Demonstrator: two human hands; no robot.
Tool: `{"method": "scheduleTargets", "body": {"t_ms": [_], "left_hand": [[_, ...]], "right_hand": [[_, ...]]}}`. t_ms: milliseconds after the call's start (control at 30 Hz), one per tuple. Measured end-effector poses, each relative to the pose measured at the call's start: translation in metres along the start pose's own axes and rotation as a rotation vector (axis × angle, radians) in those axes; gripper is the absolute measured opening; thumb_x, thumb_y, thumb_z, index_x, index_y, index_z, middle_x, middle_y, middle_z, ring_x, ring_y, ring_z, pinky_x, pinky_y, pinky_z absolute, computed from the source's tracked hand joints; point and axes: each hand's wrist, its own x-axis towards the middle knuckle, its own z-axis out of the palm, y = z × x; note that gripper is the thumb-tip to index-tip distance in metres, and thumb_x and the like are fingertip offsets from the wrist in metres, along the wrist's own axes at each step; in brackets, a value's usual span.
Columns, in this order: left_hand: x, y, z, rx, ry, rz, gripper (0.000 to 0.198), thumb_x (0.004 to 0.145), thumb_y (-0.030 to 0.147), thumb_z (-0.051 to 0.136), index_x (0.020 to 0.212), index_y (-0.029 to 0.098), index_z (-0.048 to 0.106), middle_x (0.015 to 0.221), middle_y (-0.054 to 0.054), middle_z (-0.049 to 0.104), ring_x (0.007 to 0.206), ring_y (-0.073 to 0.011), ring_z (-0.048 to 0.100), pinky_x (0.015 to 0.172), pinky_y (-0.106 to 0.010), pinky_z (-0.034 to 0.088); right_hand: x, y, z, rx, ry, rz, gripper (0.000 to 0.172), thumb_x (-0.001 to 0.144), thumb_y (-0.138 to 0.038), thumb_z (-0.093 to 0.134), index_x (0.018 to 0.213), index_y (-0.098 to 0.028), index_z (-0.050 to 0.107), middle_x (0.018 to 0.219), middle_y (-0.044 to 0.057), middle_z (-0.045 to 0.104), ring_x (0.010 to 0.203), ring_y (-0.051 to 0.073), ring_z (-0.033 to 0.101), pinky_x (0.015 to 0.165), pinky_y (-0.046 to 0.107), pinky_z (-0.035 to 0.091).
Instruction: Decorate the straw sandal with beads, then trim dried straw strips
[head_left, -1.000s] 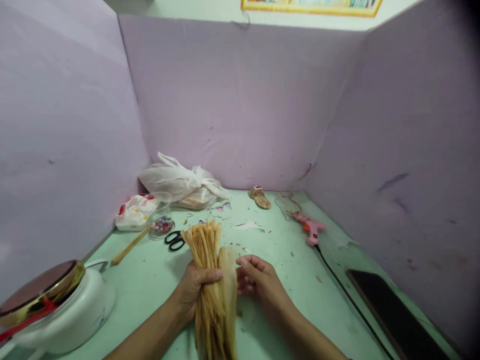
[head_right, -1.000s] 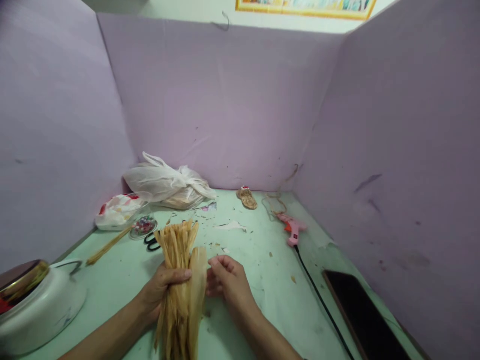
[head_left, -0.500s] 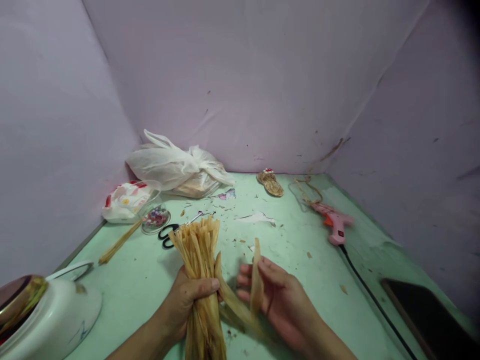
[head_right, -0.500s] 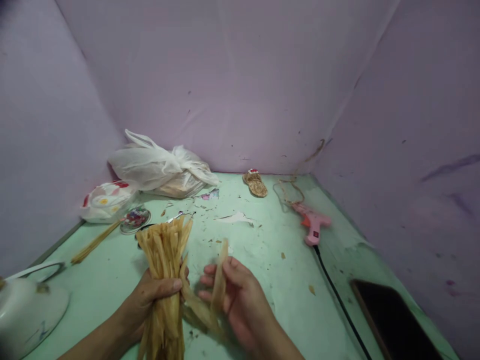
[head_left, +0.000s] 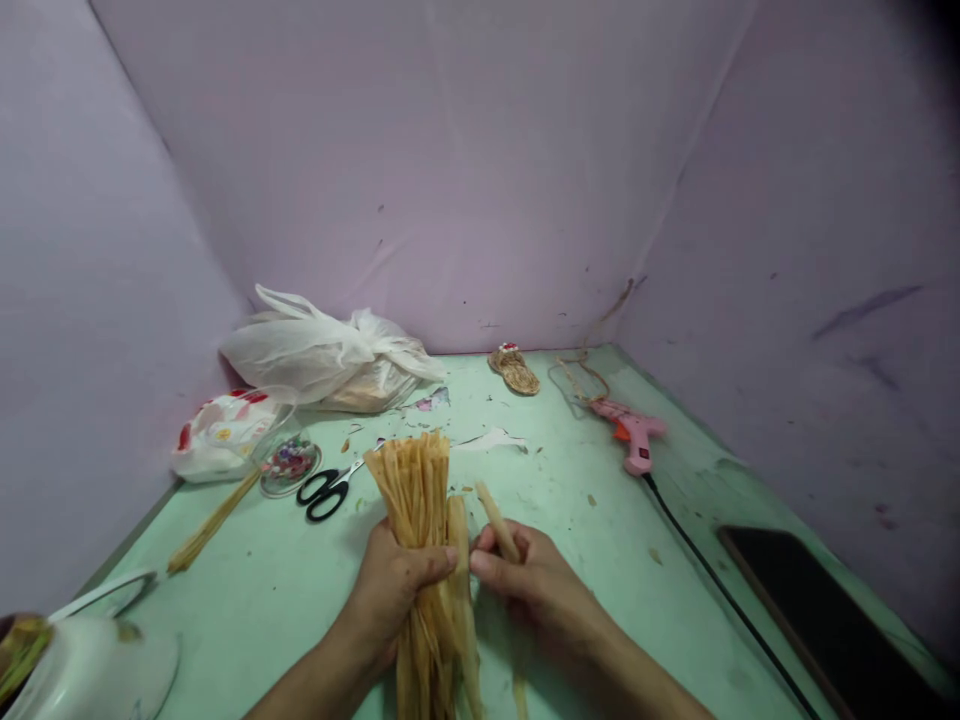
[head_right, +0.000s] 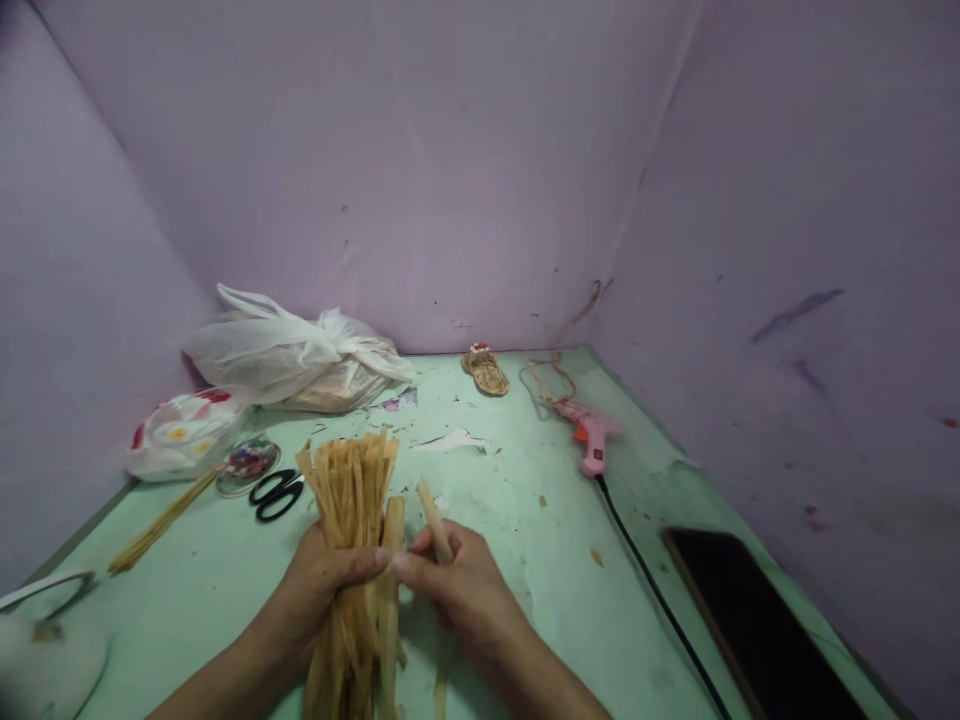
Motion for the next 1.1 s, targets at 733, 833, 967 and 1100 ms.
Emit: {"method": "scheduleTargets", "body": {"t_ms": [733,833,967,1100], "left_hand": [[0.006,0.022,-0.002,0.434,0.076,-0.219,0.017,0.043,0.008,0.068,0.059,0.011,0.062,0.047,0.002,0.057,0.039,-0.0075,0.045,0.037,-0.017,0.032],[0.004,0.013,0.005,0.473,0.076,-0.135,0.017,0.043,0.007,0.069,0.055,0.012,0.058,0.047,0.003,0.055,0.041,-0.0076,0.044,0.038,-0.018,0.033],[0.002,0.008,0.01,0.292,0.07,-0.109,0.017,0.048,0.014,0.074,0.061,0.011,0.063,0.048,0.002,0.057,0.043,-0.0089,0.048,0.043,-0.019,0.038],[0.0,0.002,0.013,0.01,-0.083,-0.149,0.032,0.051,0.018,0.076,0.081,0.012,0.067,0.066,-0.006,0.068,0.059,-0.0195,0.062,0.056,-0.029,0.047]], "right_hand": [[0.0,-0.027,-0.014,0.05,-0.063,0.012,0.022,0.064,-0.033,0.066,0.064,-0.017,0.052,0.04,-0.008,0.043,0.033,0.004,0.028,0.036,0.02,0.014],[0.0,-0.034,-0.018,0.065,-0.005,-0.01,0.016,0.063,-0.03,0.063,0.069,-0.017,0.054,0.048,-0.006,0.048,0.039,0.007,0.038,0.038,0.02,0.024],[0.002,-0.026,-0.016,-0.014,-0.036,0.003,0.017,0.058,-0.027,0.066,0.06,-0.015,0.053,0.045,-0.007,0.042,0.037,0.004,0.028,0.036,0.02,0.012],[0.003,-0.009,-0.007,-0.093,-0.099,0.018,0.025,0.054,-0.031,0.072,0.059,-0.013,0.056,0.049,-0.003,0.049,0.042,0.006,0.038,0.04,0.02,0.022]]}}
